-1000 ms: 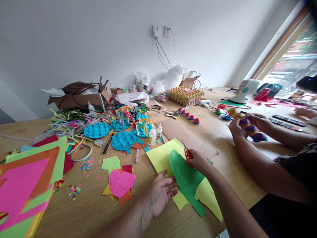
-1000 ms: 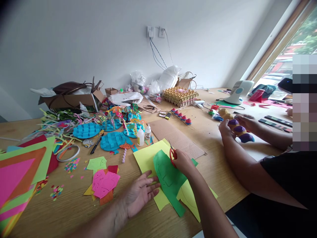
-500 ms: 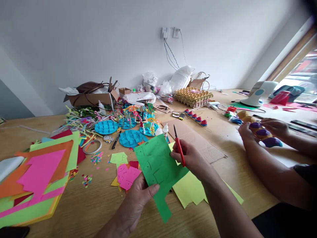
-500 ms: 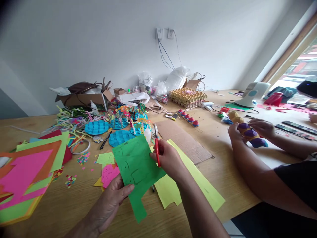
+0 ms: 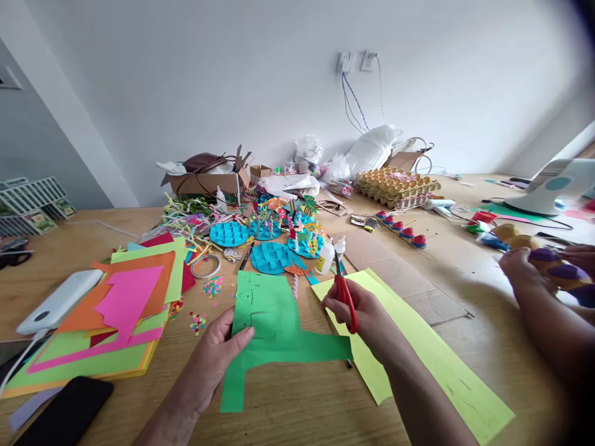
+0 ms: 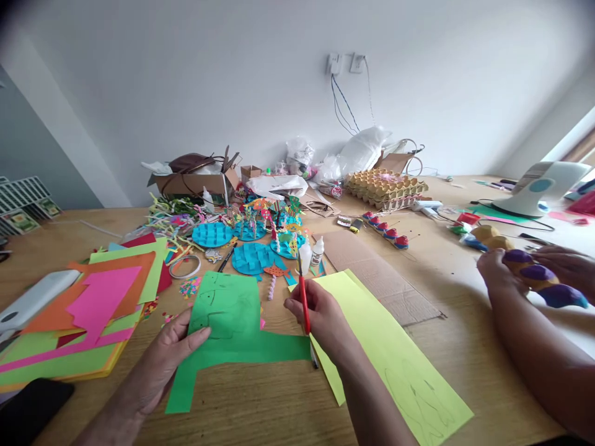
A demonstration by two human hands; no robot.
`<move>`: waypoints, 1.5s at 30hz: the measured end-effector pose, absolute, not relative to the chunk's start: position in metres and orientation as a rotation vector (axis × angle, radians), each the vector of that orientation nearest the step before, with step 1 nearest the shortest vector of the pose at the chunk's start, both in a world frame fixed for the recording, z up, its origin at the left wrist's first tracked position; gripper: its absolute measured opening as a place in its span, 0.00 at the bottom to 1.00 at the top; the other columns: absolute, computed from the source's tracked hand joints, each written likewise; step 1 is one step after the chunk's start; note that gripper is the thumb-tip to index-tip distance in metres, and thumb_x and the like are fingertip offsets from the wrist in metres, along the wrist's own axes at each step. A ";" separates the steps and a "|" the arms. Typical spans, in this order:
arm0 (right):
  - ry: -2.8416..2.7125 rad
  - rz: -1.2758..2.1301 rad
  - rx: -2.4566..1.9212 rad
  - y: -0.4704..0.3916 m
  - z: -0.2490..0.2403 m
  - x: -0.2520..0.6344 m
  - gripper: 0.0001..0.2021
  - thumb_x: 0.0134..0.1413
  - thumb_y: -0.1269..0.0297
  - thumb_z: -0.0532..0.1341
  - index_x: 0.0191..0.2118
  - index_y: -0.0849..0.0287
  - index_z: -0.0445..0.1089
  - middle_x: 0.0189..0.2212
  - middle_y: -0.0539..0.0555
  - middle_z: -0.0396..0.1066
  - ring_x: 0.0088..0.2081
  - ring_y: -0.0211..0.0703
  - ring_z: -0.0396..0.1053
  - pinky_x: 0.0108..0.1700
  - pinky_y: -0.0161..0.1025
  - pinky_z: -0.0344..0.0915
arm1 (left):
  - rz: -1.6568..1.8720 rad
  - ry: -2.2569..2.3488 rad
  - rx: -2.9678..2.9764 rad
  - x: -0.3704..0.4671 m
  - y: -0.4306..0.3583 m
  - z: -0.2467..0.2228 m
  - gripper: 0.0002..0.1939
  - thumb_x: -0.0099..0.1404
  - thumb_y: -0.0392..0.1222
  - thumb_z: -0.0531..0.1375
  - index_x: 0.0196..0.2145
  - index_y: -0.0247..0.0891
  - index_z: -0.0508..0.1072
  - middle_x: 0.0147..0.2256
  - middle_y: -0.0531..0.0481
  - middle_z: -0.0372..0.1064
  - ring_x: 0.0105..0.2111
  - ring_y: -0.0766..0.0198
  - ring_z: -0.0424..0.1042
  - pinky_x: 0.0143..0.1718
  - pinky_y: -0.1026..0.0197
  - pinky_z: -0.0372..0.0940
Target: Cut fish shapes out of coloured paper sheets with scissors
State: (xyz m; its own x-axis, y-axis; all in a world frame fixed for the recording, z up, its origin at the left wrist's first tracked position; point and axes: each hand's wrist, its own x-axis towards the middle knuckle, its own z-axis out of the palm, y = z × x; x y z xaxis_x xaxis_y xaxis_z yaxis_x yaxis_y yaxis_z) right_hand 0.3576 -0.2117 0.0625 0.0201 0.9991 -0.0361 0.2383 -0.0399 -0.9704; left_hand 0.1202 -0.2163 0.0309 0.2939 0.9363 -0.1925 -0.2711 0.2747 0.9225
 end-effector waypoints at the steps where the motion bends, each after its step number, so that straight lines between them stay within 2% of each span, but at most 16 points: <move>1: -1.347 1.118 -1.423 -0.213 0.060 0.357 0.12 0.44 0.57 0.61 0.28 0.60 0.62 0.20 0.46 0.60 0.22 0.35 0.56 0.24 0.34 0.54 | 0.963 0.895 0.956 0.116 -0.216 0.031 0.20 0.53 0.41 0.63 0.45 0.42 0.71 0.39 0.50 0.75 0.41 0.54 0.72 0.40 0.57 0.66; 4: -1.351 1.237 -1.376 -0.217 0.052 0.356 0.13 0.47 0.54 0.60 0.29 0.60 0.62 0.21 0.47 0.61 0.22 0.35 0.57 0.22 0.33 0.53 | 0.879 0.844 0.996 0.105 -0.217 0.031 0.20 0.54 0.40 0.63 0.46 0.44 0.70 0.41 0.50 0.74 0.43 0.54 0.71 0.41 0.57 0.66; 9: -1.276 1.237 -1.266 -0.211 0.044 0.352 0.14 0.49 0.54 0.59 0.33 0.61 0.63 0.30 0.53 0.67 0.23 0.34 0.58 0.23 0.33 0.55 | 0.733 0.747 0.990 0.090 -0.216 0.036 0.20 0.55 0.39 0.62 0.47 0.46 0.70 0.41 0.50 0.74 0.39 0.55 0.72 0.38 0.58 0.66; 14: -1.275 1.303 -1.200 -0.202 0.048 0.345 0.13 0.46 0.56 0.62 0.31 0.61 0.63 0.21 0.46 0.60 0.22 0.34 0.57 0.23 0.32 0.53 | 0.574 0.680 1.065 0.080 -0.202 0.041 0.20 0.55 0.38 0.62 0.47 0.46 0.70 0.41 0.49 0.73 0.37 0.57 0.73 0.39 0.57 0.66; 19: -1.303 1.394 -1.152 -0.201 0.054 0.339 0.13 0.39 0.62 0.65 0.31 0.59 0.62 0.23 0.45 0.60 0.22 0.33 0.56 0.22 0.31 0.52 | 0.507 0.667 1.119 0.074 -0.195 0.043 0.20 0.56 0.36 0.61 0.48 0.47 0.69 0.43 0.50 0.72 0.41 0.56 0.71 0.42 0.56 0.64; 24: -1.303 1.371 -1.171 -0.203 0.056 0.334 0.12 0.40 0.64 0.64 0.31 0.59 0.61 0.23 0.45 0.60 0.23 0.34 0.56 0.23 0.31 0.53 | 0.515 0.635 1.096 0.078 -0.197 0.052 0.21 0.57 0.41 0.60 0.50 0.46 0.67 0.43 0.48 0.71 0.43 0.54 0.69 0.46 0.51 0.61; 27: -1.403 1.384 -1.188 -0.203 0.058 0.332 0.10 0.40 0.65 0.62 0.30 0.58 0.60 0.22 0.44 0.58 0.24 0.34 0.56 0.24 0.32 0.53 | 0.564 0.638 1.190 0.083 -0.196 0.057 0.20 0.58 0.44 0.58 0.49 0.43 0.67 0.42 0.47 0.70 0.42 0.55 0.68 0.46 0.52 0.60; 29: -1.510 1.419 -1.183 -0.202 0.061 0.331 0.10 0.39 0.67 0.62 0.29 0.58 0.60 0.21 0.44 0.57 0.24 0.34 0.55 0.24 0.31 0.52 | 0.585 0.669 1.297 0.085 -0.192 0.060 0.20 0.57 0.47 0.58 0.47 0.40 0.69 0.39 0.47 0.69 0.40 0.57 0.67 0.43 0.56 0.61; 31: -1.629 1.449 -1.169 -0.200 0.067 0.329 0.09 0.39 0.69 0.61 0.29 0.59 0.59 0.21 0.44 0.56 0.24 0.34 0.54 0.24 0.31 0.52 | 0.560 0.742 1.400 0.086 -0.188 0.063 0.20 0.56 0.50 0.58 0.44 0.38 0.70 0.33 0.49 0.68 0.33 0.62 0.67 0.35 0.62 0.62; 33: -1.737 1.437 -1.165 -0.198 0.075 0.327 0.09 0.39 0.72 0.61 0.29 0.59 0.60 0.22 0.44 0.57 0.24 0.34 0.55 0.25 0.31 0.52 | 0.473 0.846 1.490 0.088 -0.185 0.069 0.19 0.56 0.52 0.57 0.42 0.38 0.70 0.29 0.52 0.65 0.26 0.67 0.63 0.25 0.67 0.59; 35: -1.824 1.398 -1.166 -0.195 0.081 0.325 0.09 0.39 0.73 0.60 0.29 0.59 0.60 0.23 0.44 0.57 0.25 0.34 0.55 0.25 0.31 0.53 | 0.373 0.945 1.577 0.091 -0.183 0.077 0.18 0.56 0.52 0.57 0.40 0.39 0.70 0.29 0.54 0.64 0.23 0.69 0.60 0.20 0.69 0.55; 40: -1.990 1.241 -1.157 -0.193 0.091 0.316 0.07 0.43 0.72 0.60 0.27 0.58 0.58 0.23 0.44 0.57 0.25 0.34 0.56 0.25 0.31 0.53 | 0.284 0.985 1.822 0.097 -0.181 0.093 0.07 0.57 0.43 0.57 0.32 0.39 0.72 0.28 0.56 0.66 0.29 0.66 0.64 0.28 0.67 0.57; 43: -1.989 1.069 -1.194 -0.194 0.091 0.314 0.06 0.44 0.71 0.60 0.27 0.58 0.60 0.23 0.44 0.59 0.25 0.34 0.56 0.25 0.31 0.53 | 0.386 1.023 1.855 0.092 -0.182 0.092 0.06 0.57 0.41 0.57 0.31 0.40 0.74 0.28 0.55 0.69 0.31 0.63 0.66 0.32 0.65 0.59; 45: -1.872 1.099 -1.196 -0.195 0.089 0.315 0.05 0.45 0.70 0.59 0.29 0.59 0.61 0.24 0.45 0.62 0.26 0.35 0.59 0.25 0.31 0.55 | 0.555 1.093 1.804 0.087 -0.183 0.089 0.07 0.56 0.42 0.58 0.33 0.42 0.75 0.29 0.54 0.71 0.32 0.61 0.67 0.33 0.64 0.60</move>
State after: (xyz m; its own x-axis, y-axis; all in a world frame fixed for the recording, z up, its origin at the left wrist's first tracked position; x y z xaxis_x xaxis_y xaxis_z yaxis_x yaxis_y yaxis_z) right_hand 0.3150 -0.1954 0.0891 -0.3717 0.9247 0.0825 0.3788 0.2323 -0.8959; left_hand 0.0869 -0.1835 0.0888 0.5030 0.8606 -0.0794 0.4433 -0.1780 0.8785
